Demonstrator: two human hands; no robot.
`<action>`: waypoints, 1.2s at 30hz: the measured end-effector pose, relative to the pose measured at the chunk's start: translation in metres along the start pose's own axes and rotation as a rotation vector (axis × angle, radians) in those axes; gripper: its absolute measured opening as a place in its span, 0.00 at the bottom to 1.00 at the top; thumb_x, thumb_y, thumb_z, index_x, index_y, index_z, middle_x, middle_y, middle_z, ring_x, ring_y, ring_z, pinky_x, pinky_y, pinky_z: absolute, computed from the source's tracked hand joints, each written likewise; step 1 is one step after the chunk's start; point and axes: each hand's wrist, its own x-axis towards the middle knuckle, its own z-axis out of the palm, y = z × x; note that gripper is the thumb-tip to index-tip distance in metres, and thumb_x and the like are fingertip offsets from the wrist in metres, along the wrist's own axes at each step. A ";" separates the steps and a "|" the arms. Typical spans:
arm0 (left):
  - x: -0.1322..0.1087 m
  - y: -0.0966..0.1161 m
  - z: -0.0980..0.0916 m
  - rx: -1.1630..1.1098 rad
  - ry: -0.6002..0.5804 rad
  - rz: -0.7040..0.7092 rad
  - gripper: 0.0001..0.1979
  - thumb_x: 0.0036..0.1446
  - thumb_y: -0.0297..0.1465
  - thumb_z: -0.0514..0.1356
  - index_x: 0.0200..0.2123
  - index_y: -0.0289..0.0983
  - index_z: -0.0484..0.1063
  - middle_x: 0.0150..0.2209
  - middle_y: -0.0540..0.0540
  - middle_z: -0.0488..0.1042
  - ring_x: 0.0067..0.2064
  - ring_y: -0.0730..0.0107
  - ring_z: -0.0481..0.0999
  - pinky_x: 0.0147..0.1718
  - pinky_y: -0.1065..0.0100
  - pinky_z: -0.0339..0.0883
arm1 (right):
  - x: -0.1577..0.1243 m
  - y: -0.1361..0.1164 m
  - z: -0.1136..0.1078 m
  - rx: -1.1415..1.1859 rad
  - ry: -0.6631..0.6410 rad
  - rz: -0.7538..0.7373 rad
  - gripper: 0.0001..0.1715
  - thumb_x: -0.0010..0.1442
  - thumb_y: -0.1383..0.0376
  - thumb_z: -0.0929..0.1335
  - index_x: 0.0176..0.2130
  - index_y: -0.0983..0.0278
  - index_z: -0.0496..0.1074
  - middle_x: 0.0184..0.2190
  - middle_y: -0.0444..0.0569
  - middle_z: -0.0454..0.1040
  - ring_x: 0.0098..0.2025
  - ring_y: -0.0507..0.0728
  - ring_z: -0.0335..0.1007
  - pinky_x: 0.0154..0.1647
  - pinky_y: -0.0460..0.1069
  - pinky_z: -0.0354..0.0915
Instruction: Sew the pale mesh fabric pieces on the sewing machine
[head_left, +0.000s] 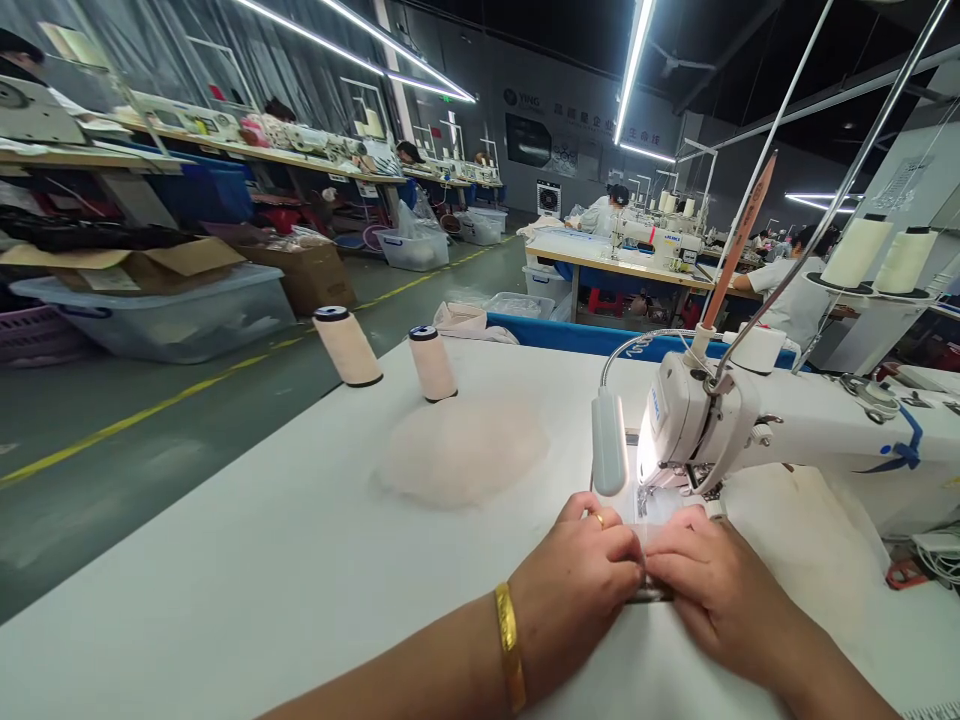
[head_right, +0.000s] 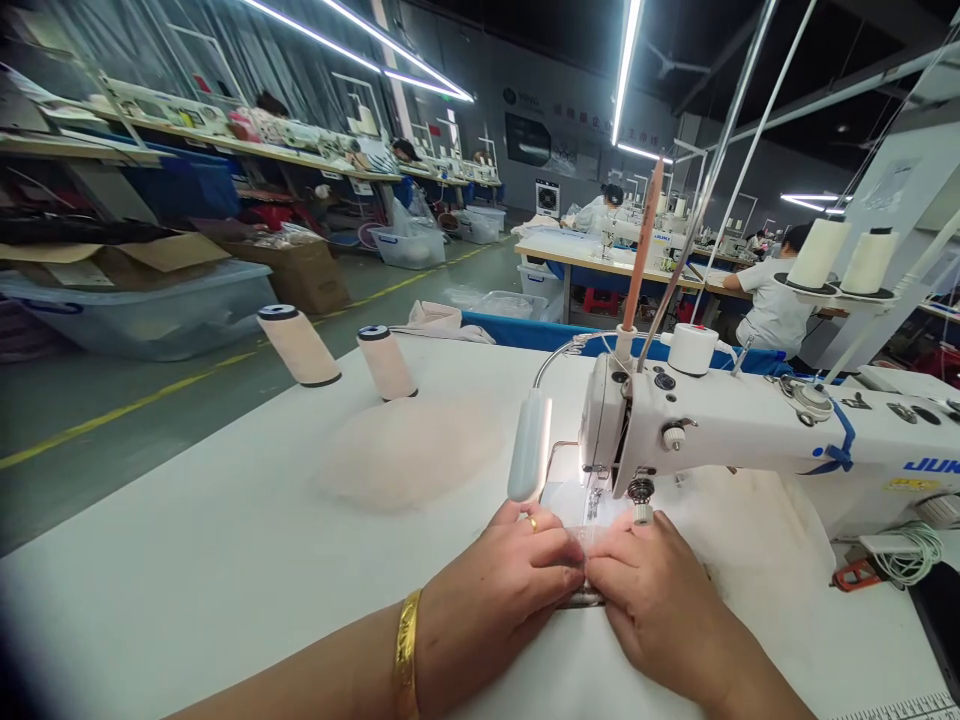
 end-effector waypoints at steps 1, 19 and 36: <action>-0.001 0.003 -0.003 -0.010 0.007 0.001 0.12 0.58 0.18 0.59 0.32 0.41 0.76 0.35 0.52 0.80 0.38 0.67 0.73 0.49 0.58 0.53 | 0.000 -0.001 -0.001 0.019 -0.028 -0.010 0.19 0.67 0.76 0.62 0.48 0.58 0.74 0.40 0.48 0.78 0.42 0.60 0.70 0.43 0.55 0.66; 0.004 -0.008 -0.001 0.087 -0.037 -0.065 0.08 0.56 0.20 0.61 0.33 0.39 0.76 0.38 0.50 0.82 0.39 0.64 0.75 0.52 0.56 0.54 | 0.004 0.010 0.008 -0.037 0.041 0.061 0.23 0.65 0.79 0.60 0.49 0.57 0.74 0.39 0.49 0.77 0.39 0.60 0.72 0.38 0.53 0.68; 0.026 -0.018 -0.004 0.259 0.096 -0.123 0.13 0.61 0.18 0.53 0.26 0.38 0.63 0.27 0.49 0.70 0.29 0.65 0.64 0.40 0.61 0.59 | 0.005 0.014 0.018 0.079 0.088 0.182 0.19 0.66 0.76 0.59 0.47 0.59 0.72 0.44 0.51 0.78 0.45 0.63 0.71 0.43 0.56 0.70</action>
